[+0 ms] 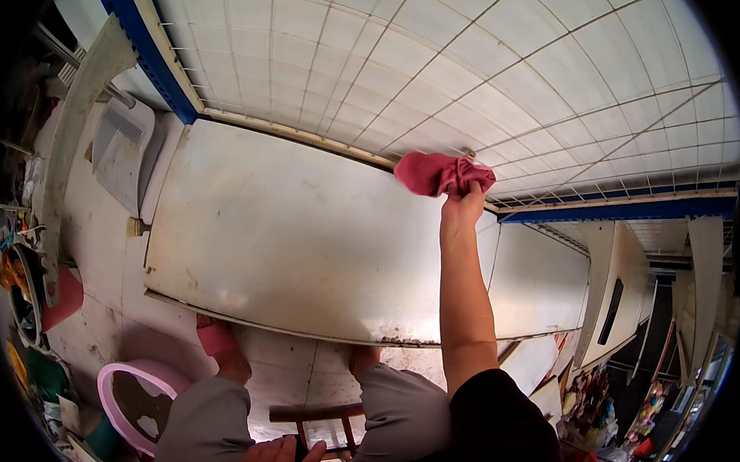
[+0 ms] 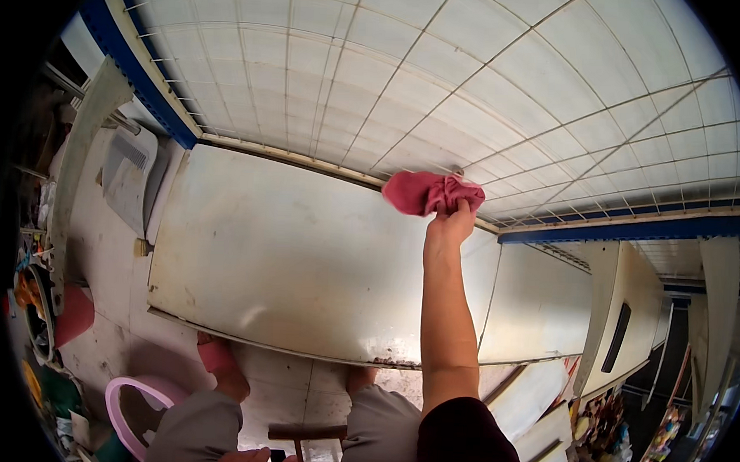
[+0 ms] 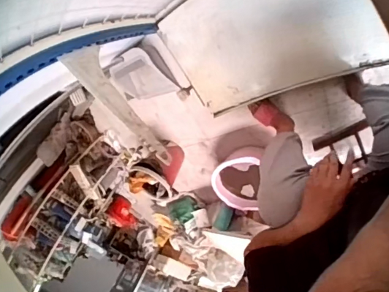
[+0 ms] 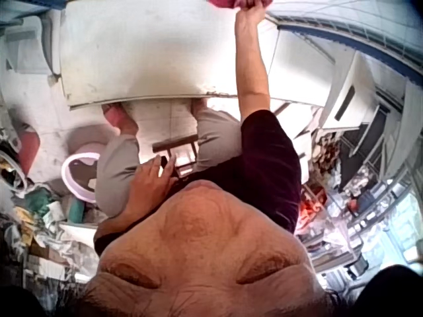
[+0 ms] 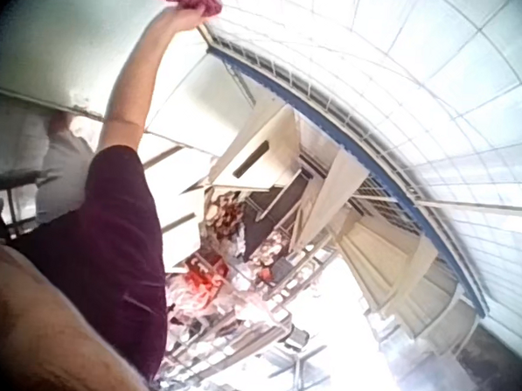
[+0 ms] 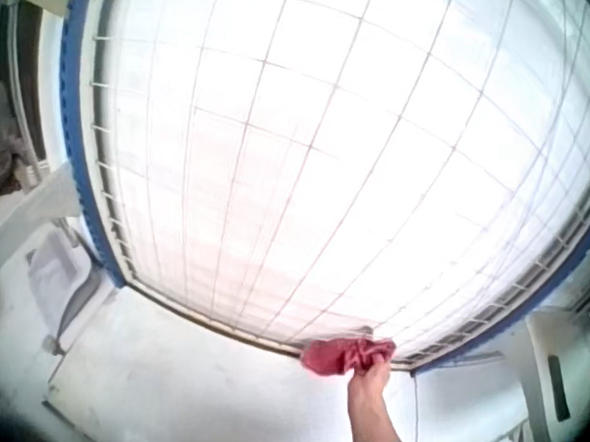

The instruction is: The person wipes a white shelf and a wire wall grid with a pink cloth, dipping the cloth into a pink bucket containing water.

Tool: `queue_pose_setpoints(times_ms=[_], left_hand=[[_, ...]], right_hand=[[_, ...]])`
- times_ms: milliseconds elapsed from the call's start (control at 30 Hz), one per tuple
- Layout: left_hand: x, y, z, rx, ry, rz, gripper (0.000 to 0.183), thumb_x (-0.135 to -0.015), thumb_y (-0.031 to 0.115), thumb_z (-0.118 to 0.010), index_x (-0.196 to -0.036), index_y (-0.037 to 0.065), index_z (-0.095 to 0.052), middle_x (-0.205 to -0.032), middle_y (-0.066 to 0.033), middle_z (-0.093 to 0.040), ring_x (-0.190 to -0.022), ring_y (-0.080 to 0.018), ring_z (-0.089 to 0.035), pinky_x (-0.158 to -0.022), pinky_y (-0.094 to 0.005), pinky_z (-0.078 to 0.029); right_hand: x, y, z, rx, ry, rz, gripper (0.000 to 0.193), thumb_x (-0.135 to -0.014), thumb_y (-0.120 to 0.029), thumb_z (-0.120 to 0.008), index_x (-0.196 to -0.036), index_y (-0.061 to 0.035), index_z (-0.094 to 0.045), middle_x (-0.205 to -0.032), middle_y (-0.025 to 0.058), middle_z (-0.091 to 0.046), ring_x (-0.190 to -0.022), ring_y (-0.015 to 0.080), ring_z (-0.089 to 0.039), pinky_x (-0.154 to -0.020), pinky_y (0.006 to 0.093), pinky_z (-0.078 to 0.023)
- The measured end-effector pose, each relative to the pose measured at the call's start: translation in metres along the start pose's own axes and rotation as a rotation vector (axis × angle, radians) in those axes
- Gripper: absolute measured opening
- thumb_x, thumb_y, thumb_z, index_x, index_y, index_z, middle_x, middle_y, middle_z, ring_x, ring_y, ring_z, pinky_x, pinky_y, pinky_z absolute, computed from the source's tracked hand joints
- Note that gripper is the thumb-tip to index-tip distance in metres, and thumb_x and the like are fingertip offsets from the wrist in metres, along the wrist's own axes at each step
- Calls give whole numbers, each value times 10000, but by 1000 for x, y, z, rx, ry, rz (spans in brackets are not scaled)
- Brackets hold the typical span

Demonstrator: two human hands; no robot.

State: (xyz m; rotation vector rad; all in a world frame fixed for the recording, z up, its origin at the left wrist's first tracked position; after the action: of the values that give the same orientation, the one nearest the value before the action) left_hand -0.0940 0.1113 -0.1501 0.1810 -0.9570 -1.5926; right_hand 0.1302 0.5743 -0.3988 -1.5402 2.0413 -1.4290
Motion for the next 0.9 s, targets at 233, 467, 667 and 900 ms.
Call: queue_pose_setpoints(times_ms=[233,467,667,900], left_hand=[[-8,3,3,-39,-1,-44,544,-803,305,-620,-1295,120,-481,-1121,-185,-544,-1011,-306,-528,-845,-400,-442],[-9,4,2,-1,0,27,546,-807,302,-621,-1298,115,-474,-1118,-195,-540,-1027,-325,-520,-871,-412,-430],[-6,-2,2,-22,-45,29,535,-820,310,-610,-1301,121,-471,-1130,-200,-540,-1030,-328,-522,-875,-415,-430],[2,-10,6,14,-11,77,522,-833,327,-594,-1300,126,-477,-1145,-204,-538,-1028,-325,-524,-866,-419,-432]], right_hand=[[71,97,-80,591,-369,244,341,-665,40,-634,-1002,-10,-621,-960,64,-598,-827,159,-565,-772,284,-453],[50,42,-54,211,-377,23,222,-730,74,-585,-930,-23,-594,-909,72,-612,-800,169,-601,-680,288,-504],[70,34,-42,91,-248,155,217,-736,103,-518,-909,-14,-576,-893,61,-604,-790,164,-587,-732,266,-478],[60,66,35,84,-149,-191,327,-694,51,-420,-976,-25,-566,-923,77,-604,-859,206,-579,-747,308,-495]])
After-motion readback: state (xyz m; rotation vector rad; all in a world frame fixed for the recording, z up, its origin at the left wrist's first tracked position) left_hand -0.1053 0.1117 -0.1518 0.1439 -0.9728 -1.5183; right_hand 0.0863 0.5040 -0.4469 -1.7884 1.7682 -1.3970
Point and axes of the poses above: each hand's wrist, its own x-axis away from the middle knuckle, its own z-axis out of the back of the hand, y = z × x, the point moved 1 cm from there along -x, towards the middle knuckle
